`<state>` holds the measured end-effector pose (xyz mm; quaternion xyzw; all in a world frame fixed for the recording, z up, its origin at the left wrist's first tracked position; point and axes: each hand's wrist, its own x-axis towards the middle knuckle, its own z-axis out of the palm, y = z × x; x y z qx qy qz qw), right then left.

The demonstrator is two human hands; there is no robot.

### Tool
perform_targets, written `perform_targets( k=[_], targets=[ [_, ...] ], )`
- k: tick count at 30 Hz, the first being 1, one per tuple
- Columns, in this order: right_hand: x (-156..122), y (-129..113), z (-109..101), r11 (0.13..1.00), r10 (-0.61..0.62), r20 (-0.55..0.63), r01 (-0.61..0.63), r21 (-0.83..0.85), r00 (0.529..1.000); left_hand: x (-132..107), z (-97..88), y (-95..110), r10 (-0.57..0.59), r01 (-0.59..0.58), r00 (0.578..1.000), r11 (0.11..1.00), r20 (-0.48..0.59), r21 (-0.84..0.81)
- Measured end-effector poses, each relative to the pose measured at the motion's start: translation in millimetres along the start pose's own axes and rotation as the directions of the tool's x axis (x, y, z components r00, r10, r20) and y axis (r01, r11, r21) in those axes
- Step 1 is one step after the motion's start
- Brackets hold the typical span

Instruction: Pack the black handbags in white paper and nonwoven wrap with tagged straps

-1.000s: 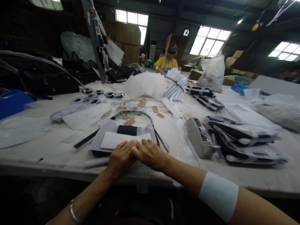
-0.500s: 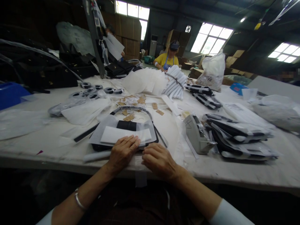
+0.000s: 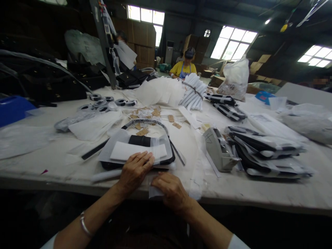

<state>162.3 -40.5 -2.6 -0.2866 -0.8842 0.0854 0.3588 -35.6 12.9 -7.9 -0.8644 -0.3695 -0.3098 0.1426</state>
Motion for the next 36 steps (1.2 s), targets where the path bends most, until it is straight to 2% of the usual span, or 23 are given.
perform_targets(
  k=[6, 11, 14, 17, 20, 23, 27, 29, 34, 36],
  targets=[
    [7, -8, -6, 1.000, 0.030, 0.044, -0.030, 0.008, 0.999, -3, -1.7, 2, 0.005, -0.005, 1.000, 1.000, -0.020, -0.012],
    [42, -13, -25, 0.993, -0.043, 0.090, 0.052, -0.108, 0.995, -5, -0.5, 8, -0.039, 0.037, 0.998, 0.999, -0.047, -0.035],
    [57, -6, -33, 0.988, -0.029, 0.066, 0.038, -0.149, 0.997, -6, -0.6, 9, -0.064, 0.058, 0.995, 0.996, -0.078, -0.067],
    [61, 5, -36, 0.990, 0.056, 0.080, -0.045, -0.134, 0.995, -7, -5.5, 10, -0.084, 0.073, 0.993, 0.990, -0.086, -0.123],
    [64, 15, -38, 0.983, 0.169, 0.180, -0.152, -0.105, 0.969, -6, -15.1, 11, -0.122, 0.111, 0.992, 0.970, -0.035, -0.215],
    [72, 25, -41, 0.956, 0.292, 0.285, -0.274, -0.103, 0.913, -2, -21.6, 13, -0.175, 0.167, 0.985, 0.947, -0.002, -0.275],
    [87, 37, -44, 0.902, 0.422, 0.368, -0.423, -0.083, 0.828, 6, -17.2, 19, -0.270, 0.245, 0.961, 0.933, -0.063, -0.264],
    [92, 42, -44, 0.875, 0.466, 0.371, -0.481, -0.058, 0.803, 9, -13.1, 21, -0.299, 0.270, 0.951, 0.927, -0.076, -0.261],
    [96, 52, -35, 0.834, 0.509, 0.320, -0.550, 0.047, 0.799, 16, -9.1, 23, -0.371, 0.340, 0.925, 0.903, -0.079, -0.262],
    [96, 56, -30, 0.812, 0.538, 0.308, -0.581, 0.059, 0.784, 18, -9.2, 23, -0.392, 0.362, 0.917, 0.896, -0.075, -0.258]
  ],
)
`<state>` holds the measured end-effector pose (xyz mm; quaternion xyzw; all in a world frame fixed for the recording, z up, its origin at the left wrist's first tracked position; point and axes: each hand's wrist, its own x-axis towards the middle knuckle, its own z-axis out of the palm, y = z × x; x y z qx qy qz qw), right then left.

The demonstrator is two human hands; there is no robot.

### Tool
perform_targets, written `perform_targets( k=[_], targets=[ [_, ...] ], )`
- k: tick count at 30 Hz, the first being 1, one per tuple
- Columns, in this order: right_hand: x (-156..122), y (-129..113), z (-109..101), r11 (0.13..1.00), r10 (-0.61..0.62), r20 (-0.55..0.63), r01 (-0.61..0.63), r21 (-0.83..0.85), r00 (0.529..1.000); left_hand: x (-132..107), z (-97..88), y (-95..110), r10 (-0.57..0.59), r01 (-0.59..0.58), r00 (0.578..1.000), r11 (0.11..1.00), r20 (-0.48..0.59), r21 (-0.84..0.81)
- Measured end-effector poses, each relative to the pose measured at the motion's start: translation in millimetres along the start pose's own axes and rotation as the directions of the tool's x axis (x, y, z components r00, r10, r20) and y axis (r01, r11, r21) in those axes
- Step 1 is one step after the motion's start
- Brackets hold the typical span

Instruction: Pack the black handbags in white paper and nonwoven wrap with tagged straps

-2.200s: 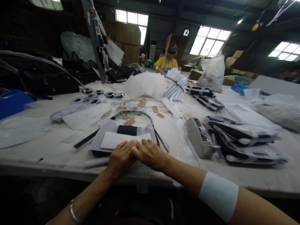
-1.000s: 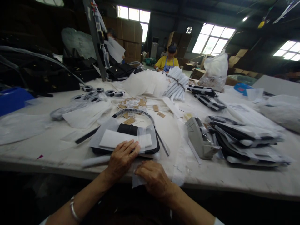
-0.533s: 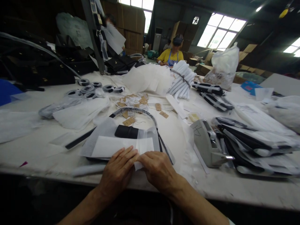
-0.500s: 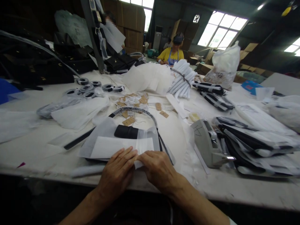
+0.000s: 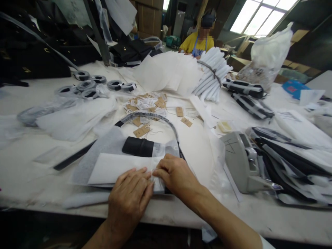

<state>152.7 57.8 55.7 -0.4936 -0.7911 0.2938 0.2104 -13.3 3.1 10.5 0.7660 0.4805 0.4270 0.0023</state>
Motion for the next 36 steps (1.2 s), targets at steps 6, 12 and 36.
perform_targets(
  k=[6, 12, 36],
  targets=[
    [2, 7, 7, 0.991, 0.113, -0.011, -0.112, 0.068, 0.994, 0, -2.4, -2, 0.029, -0.029, 1.000, 1.000, 0.009, 0.011],
    [0, 9, 16, 0.979, 0.154, -0.101, -0.138, 0.152, 0.983, -1, -2.5, -4, 0.065, -0.065, 0.997, 0.997, 0.029, 0.027],
    [22, 2, 11, 0.943, 0.325, -0.159, -0.333, -0.026, 0.932, -16, 2.1, -5, 0.194, -0.223, 0.968, 0.955, 0.157, 0.197]
  ],
)
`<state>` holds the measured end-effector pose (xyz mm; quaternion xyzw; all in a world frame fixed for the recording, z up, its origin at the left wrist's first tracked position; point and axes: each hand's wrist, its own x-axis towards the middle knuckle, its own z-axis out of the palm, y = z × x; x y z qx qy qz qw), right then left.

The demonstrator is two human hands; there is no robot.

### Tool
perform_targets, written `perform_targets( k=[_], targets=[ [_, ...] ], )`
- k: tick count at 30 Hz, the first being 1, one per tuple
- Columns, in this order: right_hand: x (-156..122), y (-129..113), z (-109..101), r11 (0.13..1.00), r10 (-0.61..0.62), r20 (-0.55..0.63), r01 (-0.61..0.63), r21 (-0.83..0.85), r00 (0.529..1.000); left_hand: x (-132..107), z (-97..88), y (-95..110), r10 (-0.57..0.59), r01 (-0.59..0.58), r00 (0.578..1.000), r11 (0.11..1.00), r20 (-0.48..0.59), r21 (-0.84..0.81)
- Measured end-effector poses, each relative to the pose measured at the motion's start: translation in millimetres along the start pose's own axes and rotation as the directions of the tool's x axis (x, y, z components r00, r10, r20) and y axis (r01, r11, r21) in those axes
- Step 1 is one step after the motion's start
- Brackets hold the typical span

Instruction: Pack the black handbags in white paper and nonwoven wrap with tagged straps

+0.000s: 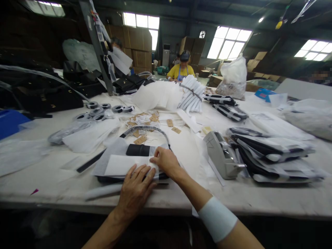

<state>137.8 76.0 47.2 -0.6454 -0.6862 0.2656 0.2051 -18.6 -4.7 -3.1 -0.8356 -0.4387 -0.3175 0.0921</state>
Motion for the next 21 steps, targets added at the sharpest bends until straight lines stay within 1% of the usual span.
perform_targets(
  k=[2, 3, 4, 6, 8, 10, 11, 12, 13, 14, 15, 18, 21],
  targets=[
    [-10, 6, -13, 0.983, 0.000, -0.047, 0.008, 0.184, 0.999, 0, 0.6, 0, -0.008, 0.007, 1.000, 1.000, 0.011, 0.013],
    [-18, 12, -24, 0.963, 0.010, -0.092, 0.015, 0.268, 0.996, -1, 0.7, 0, -0.012, 0.011, 1.000, 1.000, 0.019, 0.018],
    [-27, 20, -38, 0.944, 0.032, -0.151, 0.019, 0.330, 0.988, -1, 0.7, 0, -0.015, 0.014, 0.999, 1.000, 0.028, 0.023],
    [-51, 43, -73, 0.937, 0.095, -0.299, 0.016, 0.349, 0.950, 0, 0.3, 1, -0.020, 0.018, 0.999, 0.999, 0.050, 0.036],
    [-77, 73, -113, 0.958, 0.190, -0.447, -0.067, 0.278, 0.874, 0, -0.5, 1, -0.015, 0.012, 0.998, 0.999, 0.064, 0.048],
    [-100, 106, -148, 0.966, 0.257, -0.566, -0.199, 0.164, 0.783, 0, -0.6, -2, 0.002, -0.006, 0.998, 0.998, 0.060, 0.060],
    [-109, 123, -162, 0.957, 0.280, -0.606, -0.262, 0.121, 0.745, -1, 0.2, -4, 0.019, -0.023, 0.998, 0.997, 0.054, 0.067],
    [-117, 139, -173, 0.943, 0.310, -0.621, -0.317, 0.103, 0.720, -1, 1.7, -6, 0.039, -0.042, 0.998, 0.996, 0.040, 0.080],
    [-121, 153, -181, 0.925, 0.353, -0.616, -0.363, 0.114, 0.704, -1, 3.8, -9, 0.072, -0.075, 0.997, 0.992, 0.032, 0.097],
    [-123, 166, -186, 0.907, 0.400, -0.594, -0.395, 0.148, 0.698, -1, 6.3, -12, 0.121, -0.123, 0.992, 0.985, 0.026, 0.116],
    [-123, 178, -189, 0.894, 0.433, -0.573, -0.412, 0.175, 0.696, -1, 8.9, -15, 0.147, -0.148, 0.989, 0.980, 0.021, 0.132],
    [-111, 201, -186, 0.870, 0.493, -0.483, -0.420, 0.258, 0.724, 0, 13.0, -20, 0.185, -0.183, 0.983, 0.969, 0.005, 0.164],
    [-95, 209, -179, 0.846, 0.523, -0.381, -0.408, 0.343, 0.763, 0, 11.2, -18, 0.186, -0.184, 0.983, 0.967, 0.002, 0.177]
  ],
)
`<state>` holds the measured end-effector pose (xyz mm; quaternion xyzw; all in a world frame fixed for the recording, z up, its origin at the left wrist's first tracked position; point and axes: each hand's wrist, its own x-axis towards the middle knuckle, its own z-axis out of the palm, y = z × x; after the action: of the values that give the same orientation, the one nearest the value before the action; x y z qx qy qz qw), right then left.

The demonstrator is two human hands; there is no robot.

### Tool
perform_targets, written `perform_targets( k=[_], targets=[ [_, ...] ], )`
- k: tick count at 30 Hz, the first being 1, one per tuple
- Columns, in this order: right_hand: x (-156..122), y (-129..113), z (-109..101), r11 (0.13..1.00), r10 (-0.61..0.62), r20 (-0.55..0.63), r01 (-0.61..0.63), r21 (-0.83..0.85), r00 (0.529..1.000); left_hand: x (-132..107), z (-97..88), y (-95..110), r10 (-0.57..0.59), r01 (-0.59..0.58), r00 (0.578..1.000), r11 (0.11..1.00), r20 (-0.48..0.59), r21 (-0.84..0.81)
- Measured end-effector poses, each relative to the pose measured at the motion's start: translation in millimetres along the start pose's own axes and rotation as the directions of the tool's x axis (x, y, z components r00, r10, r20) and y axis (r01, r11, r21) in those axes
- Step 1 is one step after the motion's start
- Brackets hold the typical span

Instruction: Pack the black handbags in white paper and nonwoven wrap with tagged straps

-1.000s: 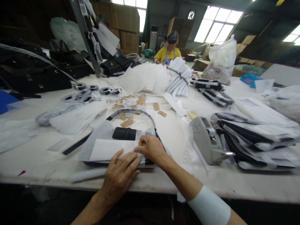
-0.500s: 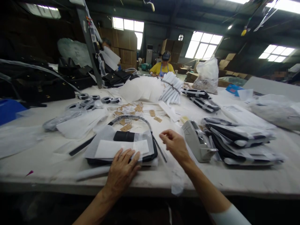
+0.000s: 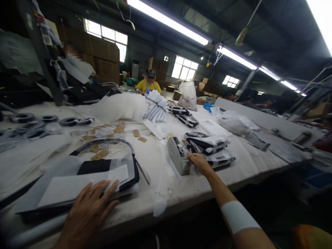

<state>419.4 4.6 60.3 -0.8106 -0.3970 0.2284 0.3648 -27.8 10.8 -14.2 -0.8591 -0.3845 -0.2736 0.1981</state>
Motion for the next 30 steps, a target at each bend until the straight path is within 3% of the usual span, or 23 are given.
perform_targets(
  k=[6, 12, 16, 20, 23, 26, 28, 30],
  targets=[
    [9, -16, 5, 0.988, -0.009, 0.086, -0.004, 0.153, 0.996, 0, -1.5, 1, -0.008, 0.008, 1.000, 1.000, 0.012, 0.006],
    [-7, -25, -5, 0.955, -0.062, -0.004, 0.061, 0.290, 0.998, -1, 2.0, -3, 0.016, -0.016, 1.000, 1.000, 0.001, 0.025],
    [-31, -14, -20, 0.930, -0.079, -0.097, 0.108, 0.352, 0.992, -1, -0.6, -3, 0.027, -0.027, 1.000, 1.000, -0.010, 0.014],
    [-51, 6, -21, 0.931, 0.031, -0.061, -0.006, 0.366, 0.998, 2, -3.4, 0, 0.009, -0.009, 1.000, 1.000, -0.007, -0.013],
    [-54, 20, -14, 0.946, 0.060, 0.005, -0.058, 0.319, 0.998, 3, -6.3, 3, -0.013, 0.013, 1.000, 1.000, 0.014, -0.023],
    [-48, 36, -18, 0.983, 0.030, 0.050, -0.039, 0.181, 0.998, 3, -12.0, 11, -0.104, 0.109, 0.991, 0.992, 0.079, -0.057],
    [-41, 43, -28, 0.977, 0.011, 0.044, -0.001, -0.215, 0.999, 5, -15.3, 16, -0.179, 0.191, 0.976, 0.976, 0.126, -0.099],
    [-35, 37, -35, 0.924, -0.059, 0.136, 0.105, -0.368, 0.989, 7, -17.4, 20, -0.211, 0.231, 0.965, 0.965, 0.153, -0.124]
  ],
)
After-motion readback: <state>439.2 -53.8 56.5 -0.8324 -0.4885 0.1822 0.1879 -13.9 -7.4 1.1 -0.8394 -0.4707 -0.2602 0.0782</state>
